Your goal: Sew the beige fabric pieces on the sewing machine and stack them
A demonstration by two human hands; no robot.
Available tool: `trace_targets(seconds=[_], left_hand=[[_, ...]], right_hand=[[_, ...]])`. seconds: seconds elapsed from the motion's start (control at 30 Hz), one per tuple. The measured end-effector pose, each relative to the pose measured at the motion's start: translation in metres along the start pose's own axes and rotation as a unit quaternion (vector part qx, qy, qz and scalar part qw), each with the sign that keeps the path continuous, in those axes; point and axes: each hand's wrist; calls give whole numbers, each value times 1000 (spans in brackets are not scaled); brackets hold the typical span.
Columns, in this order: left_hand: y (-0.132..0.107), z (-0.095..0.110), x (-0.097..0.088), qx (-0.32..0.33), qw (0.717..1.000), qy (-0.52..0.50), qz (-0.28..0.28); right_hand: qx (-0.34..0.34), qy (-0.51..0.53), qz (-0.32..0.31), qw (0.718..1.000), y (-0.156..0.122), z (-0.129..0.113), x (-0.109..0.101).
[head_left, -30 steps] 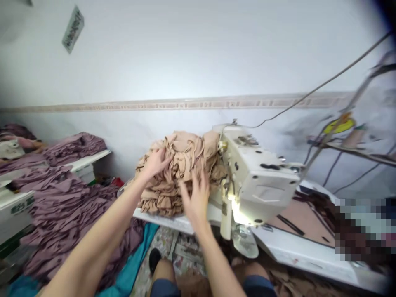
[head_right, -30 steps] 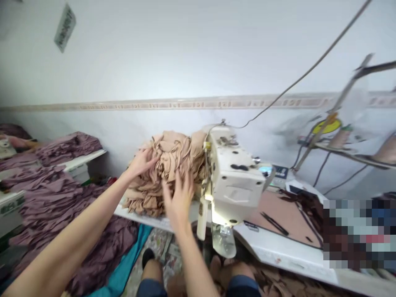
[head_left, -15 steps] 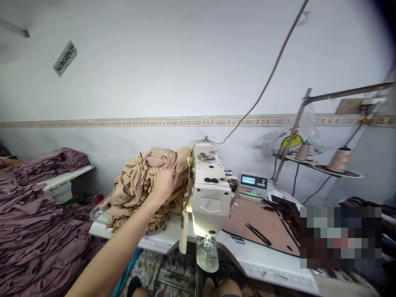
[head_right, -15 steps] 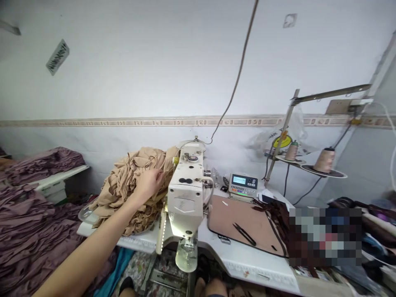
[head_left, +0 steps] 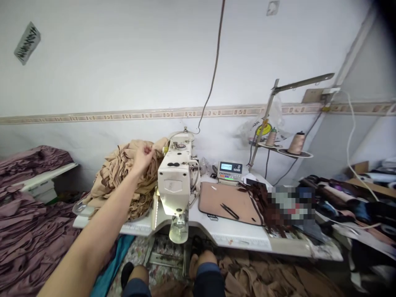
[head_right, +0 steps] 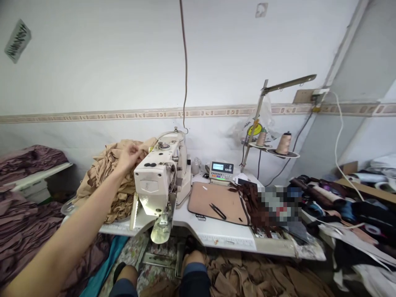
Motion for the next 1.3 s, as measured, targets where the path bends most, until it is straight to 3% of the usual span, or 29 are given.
trace_targets(seconds=[0.13,0.2,0.27,0.33,0.4,0.5,0.57,0.63,0.7,0.77,0.83,0.87,0.93,1.03,1.1,1.2,1.3], left_hand=[[30,46,-27,-33,993,-99,54],[35,72,-48,0,971,-217,103],[23,92,-72,53,962,-238,125],[-7,100,-100,136,956,-244,88],[-53,94,-129,164,958,-232,30],[-136,60,-167,54,980,-189,-5],[-193,25,-177,-73,982,-133,-114],[-246,-12,-171,-172,939,-124,-272],[-294,-44,-150,-197,887,-135,-395],[-331,-67,-124,-198,844,-158,-472],[-355,-83,-103,-200,820,-186,-504],[-361,-89,-95,-192,820,-182,-508],[-364,-102,-88,-138,847,-134,-496],[-362,-127,-87,-3,887,-39,-461],[-364,-143,-86,54,909,-8,-413],[-369,-159,-81,47,951,24,-305],[-366,-162,-72,-54,968,-26,-243]], right_hand=[[54,-19,-16,998,-68,22,14],[71,-32,-22,997,-93,26,18],[76,-31,-30,996,-105,25,19],[77,-7,-34,996,-109,22,19],[83,26,-36,996,-113,20,19],[92,68,-51,992,-121,13,26],[105,95,-76,987,-123,2,34],[116,125,-96,981,-119,-19,45],[112,169,-112,973,-110,-45,59],[89,225,-143,960,-99,-70,74],[63,257,-203,943,-91,-87,85],[53,249,-227,940,-88,-91,88],[36,190,-230,954,-86,-93,87],[18,93,-151,984,-86,-93,70],[4,72,-122,990,-82,-95,55],[-12,86,-115,990,-72,-102,37],[13,129,-118,984,-59,-104,23]])
Point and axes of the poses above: each hand's wrist, its own y-axis towards the middle knuckle, its own x-axis out of the palm, z = x × y, and after that the axes turned 3 degrees about x, right-handed
